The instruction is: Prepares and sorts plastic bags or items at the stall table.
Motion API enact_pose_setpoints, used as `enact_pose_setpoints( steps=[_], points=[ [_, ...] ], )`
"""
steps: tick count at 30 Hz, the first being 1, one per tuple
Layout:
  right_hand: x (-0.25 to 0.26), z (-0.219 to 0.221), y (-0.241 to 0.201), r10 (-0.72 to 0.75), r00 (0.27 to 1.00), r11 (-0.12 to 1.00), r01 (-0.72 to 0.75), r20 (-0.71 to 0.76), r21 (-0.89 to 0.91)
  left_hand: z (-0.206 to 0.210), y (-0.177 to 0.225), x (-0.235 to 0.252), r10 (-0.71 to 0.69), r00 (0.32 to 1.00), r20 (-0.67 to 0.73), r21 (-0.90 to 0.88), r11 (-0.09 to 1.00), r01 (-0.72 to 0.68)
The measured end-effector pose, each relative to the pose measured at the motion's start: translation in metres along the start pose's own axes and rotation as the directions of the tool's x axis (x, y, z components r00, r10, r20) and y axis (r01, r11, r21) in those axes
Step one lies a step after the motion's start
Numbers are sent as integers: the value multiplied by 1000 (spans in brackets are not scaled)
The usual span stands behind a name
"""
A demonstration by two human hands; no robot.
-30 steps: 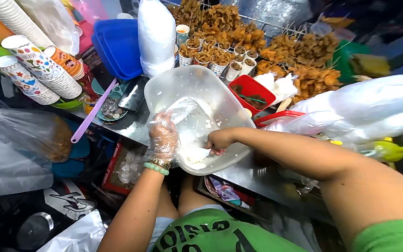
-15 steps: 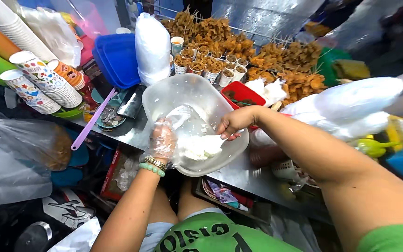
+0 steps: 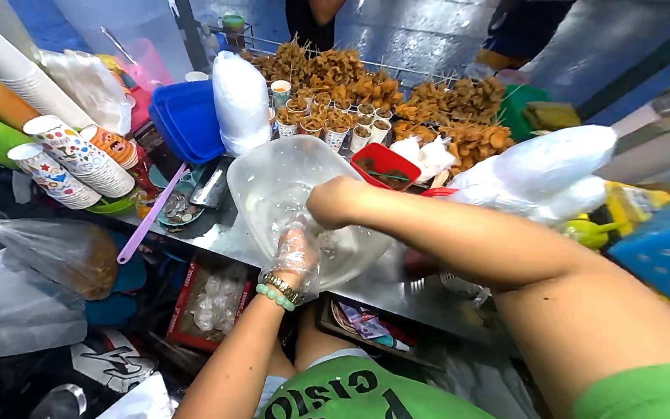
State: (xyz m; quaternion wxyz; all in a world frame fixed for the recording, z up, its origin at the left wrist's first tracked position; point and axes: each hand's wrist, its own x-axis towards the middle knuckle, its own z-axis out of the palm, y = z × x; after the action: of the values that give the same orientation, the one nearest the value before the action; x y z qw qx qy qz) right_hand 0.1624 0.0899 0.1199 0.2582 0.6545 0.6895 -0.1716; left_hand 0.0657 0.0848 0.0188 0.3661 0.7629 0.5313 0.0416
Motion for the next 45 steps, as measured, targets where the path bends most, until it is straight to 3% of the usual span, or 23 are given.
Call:
enact_pose_setpoints(
  steps=[6, 10, 13, 16, 19, 21, 24, 26, 28, 30, 32, 33, 35, 39, 40, 42, 45],
  points=[
    [-3, -2, -25, 8, 1000, 978, -6, 10, -211, -2, -7, 10, -91, 995, 40, -14, 996, 92],
    [-11, -8, -23, 10, 1000, 967, -8, 8, -256, -5, 5, -6, -43, 998, 54, -68, 997, 47],
    [-24, -12, -19, 2, 1000, 966, 1, 10, -259, 1, -7, 8, -60, 997, 47, -129, 989, 65],
    [-43, -27, 1, 0, 988, 986, -25, -157, -162, -10, -21, 14, -83, 997, -5, -320, 944, 77],
    [-21, -15, 30, 56, 944, 989, -97, -325, -111, -21, -32, 15, -112, 983, -147, -526, 850, 18],
    [24, 24, 42, 124, 934, 988, -148, -336, -48, -23, -46, 21, -100, 960, -261, -487, 872, -41],
    [73, 91, 48, 112, 970, 992, -122, -215, -33, -25, -57, 22, -111, 916, -385, -432, 899, -73],
    [59, 102, 36, 68, 997, 997, -69, -20, -32, -23, -62, 27, -137, 892, -431, -450, 889, -81],
    [34, 85, 29, -41, 995, 999, 42, 94, -10, -19, -66, 34, -137, 863, -487, -448, 887, -112],
    [32, 75, 39, -74, 997, 993, 75, -16, 91, -17, -64, 36, -107, 849, -517, -396, 910, -127],
    [57, 78, 55, 42, 982, 990, -16, -183, 142, -15, -61, 36, -75, 836, -544, -314, 942, -120],
    [70, 82, 61, 101, 975, 984, -69, -198, 163, -13, -61, 36, -57, 828, -558, -275, 954, -120],
    [81, 95, 68, 87, 981, 978, -51, -175, 203, -13, -62, 37, -32, 811, -584, -223, 967, -123],
    [64, 92, 49, -217, 971, 975, 210, 96, 78, -18, -66, 39, 12, 806, -592, -139, 983, -117],
    [64, 86, 46, -214, 974, 974, 207, 76, 87, -20, -66, 40, 20, 808, -589, -130, 984, -119],
    [80, 78, 49, -131, 986, 974, 148, -107, 172, -21, -66, 42, 26, 805, -592, -129, 984, -126],
    [137, 73, 65, -48, 966, 959, 116, -253, 260, -19, -65, 46, 58, 773, -632, -61, 990, -125]
  ],
)
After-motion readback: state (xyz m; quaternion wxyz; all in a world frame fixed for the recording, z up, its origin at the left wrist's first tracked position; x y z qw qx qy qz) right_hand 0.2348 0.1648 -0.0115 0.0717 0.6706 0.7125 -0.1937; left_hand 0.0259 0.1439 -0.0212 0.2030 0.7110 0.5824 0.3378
